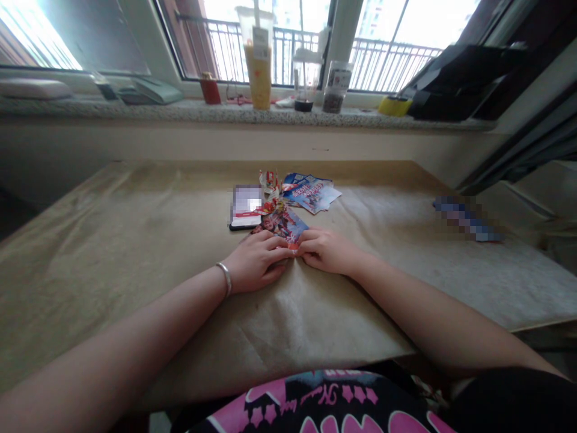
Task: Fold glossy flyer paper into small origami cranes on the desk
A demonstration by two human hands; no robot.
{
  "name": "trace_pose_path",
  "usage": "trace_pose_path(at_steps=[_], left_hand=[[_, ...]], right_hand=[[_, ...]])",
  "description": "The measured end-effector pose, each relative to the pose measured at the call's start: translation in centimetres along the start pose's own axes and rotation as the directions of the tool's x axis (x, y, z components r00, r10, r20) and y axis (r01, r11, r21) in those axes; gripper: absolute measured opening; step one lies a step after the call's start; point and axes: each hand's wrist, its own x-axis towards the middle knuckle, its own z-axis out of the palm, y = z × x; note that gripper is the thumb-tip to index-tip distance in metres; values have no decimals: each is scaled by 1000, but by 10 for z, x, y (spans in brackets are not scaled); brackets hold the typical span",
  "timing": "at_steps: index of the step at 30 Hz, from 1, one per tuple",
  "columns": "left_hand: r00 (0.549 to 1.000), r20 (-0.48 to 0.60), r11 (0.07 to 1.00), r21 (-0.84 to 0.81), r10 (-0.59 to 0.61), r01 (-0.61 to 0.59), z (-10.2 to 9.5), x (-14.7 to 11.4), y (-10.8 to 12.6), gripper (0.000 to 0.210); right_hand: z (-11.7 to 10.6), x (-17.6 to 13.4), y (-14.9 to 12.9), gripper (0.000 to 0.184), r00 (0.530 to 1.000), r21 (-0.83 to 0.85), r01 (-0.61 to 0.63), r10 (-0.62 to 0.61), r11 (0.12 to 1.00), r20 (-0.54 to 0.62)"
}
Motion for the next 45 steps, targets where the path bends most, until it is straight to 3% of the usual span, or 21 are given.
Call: trace_pose_path(at_steps=[16, 45], left_hand=[[998, 27, 986, -159, 58, -53, -11, -8, -10, 28], [996, 62, 969, -243, 65, -48, -24, -19, -20, 31]], right_hand=[[2, -2, 2, 19, 1000, -15, 6, -6, 1000, -5], [3, -3, 3, 20, 1000, 23, -3, 3, 1000, -5]])
